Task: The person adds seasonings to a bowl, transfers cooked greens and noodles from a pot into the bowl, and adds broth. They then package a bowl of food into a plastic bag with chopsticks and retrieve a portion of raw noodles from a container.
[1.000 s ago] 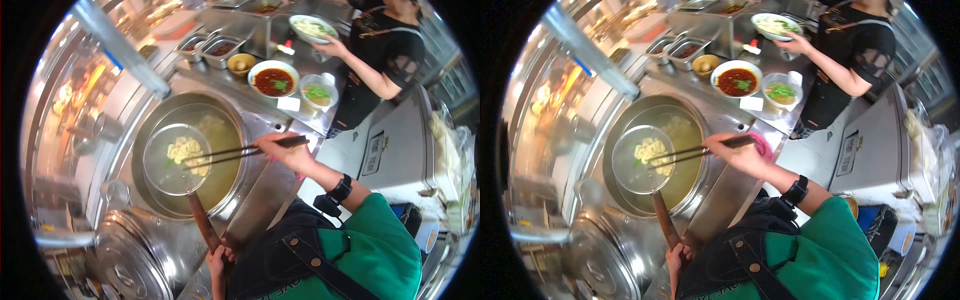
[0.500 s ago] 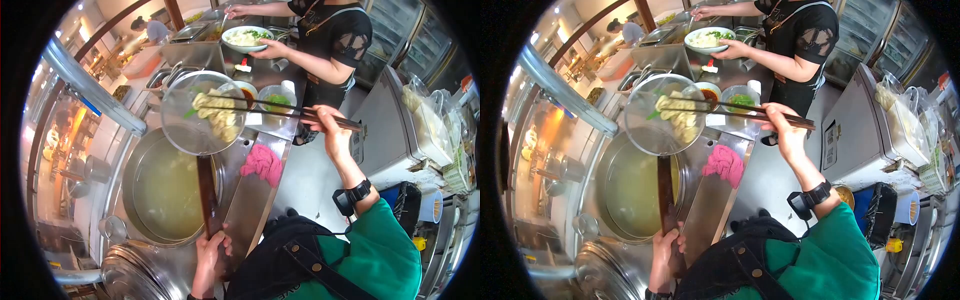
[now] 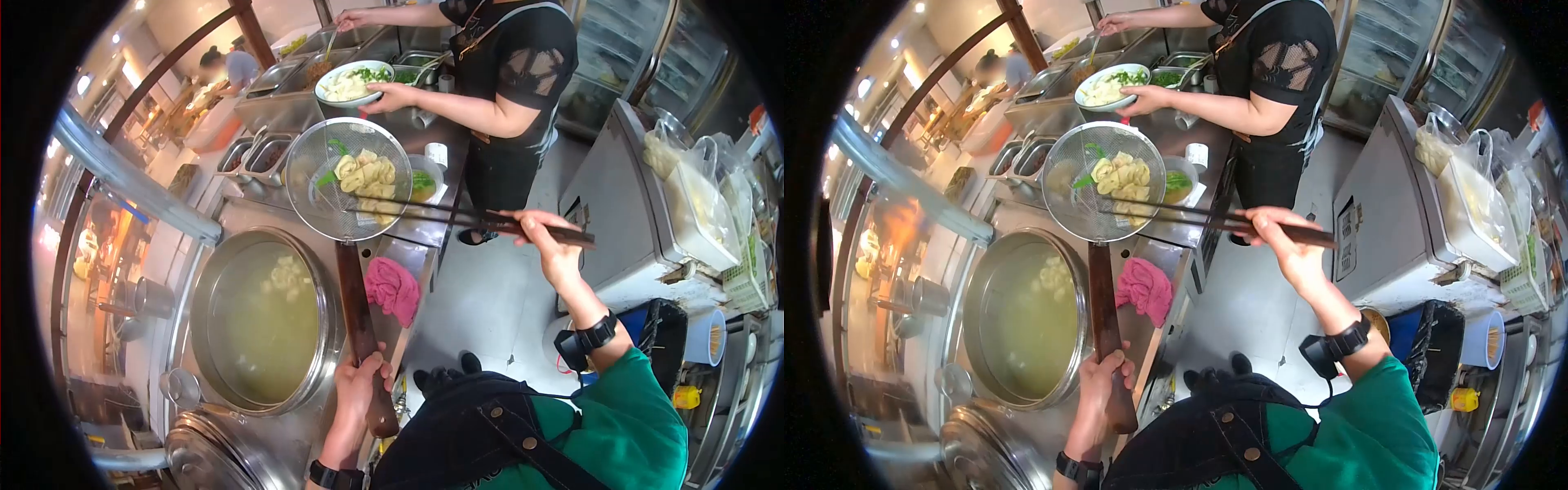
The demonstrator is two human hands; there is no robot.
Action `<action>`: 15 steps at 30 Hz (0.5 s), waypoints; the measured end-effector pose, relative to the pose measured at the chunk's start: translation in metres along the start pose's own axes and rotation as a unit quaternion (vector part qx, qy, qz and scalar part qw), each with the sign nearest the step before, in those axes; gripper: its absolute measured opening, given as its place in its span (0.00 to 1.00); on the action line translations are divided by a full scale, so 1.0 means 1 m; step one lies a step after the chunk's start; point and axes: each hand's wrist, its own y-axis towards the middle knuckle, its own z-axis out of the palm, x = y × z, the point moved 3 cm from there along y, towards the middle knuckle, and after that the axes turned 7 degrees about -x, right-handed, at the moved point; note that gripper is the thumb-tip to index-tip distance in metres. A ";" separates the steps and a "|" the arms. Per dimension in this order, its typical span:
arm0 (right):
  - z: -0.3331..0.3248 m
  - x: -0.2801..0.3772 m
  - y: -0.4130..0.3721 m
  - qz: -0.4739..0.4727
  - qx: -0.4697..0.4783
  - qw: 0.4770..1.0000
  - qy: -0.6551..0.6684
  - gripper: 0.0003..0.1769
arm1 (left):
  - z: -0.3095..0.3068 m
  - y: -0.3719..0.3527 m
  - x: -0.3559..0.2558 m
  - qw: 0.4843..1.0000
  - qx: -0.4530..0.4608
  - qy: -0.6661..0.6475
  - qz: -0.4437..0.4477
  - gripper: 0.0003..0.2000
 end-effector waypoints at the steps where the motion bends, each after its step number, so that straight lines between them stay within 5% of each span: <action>1: -0.007 -0.004 -0.003 -0.032 0.016 0.999 -0.025 0.09 | 0.005 0.001 0.001 1.000 -0.001 -0.004 0.006 0.09; 4: -0.016 -0.006 -0.007 -0.089 0.058 0.986 -0.126 0.08 | 0.022 0.000 0.001 0.999 -0.030 -0.013 0.005 0.09; 15: -0.037 -0.026 0.016 -0.157 0.005 0.979 -0.131 0.07 | 0.065 0.012 0.009 0.994 -0.079 0.014 0.071 0.04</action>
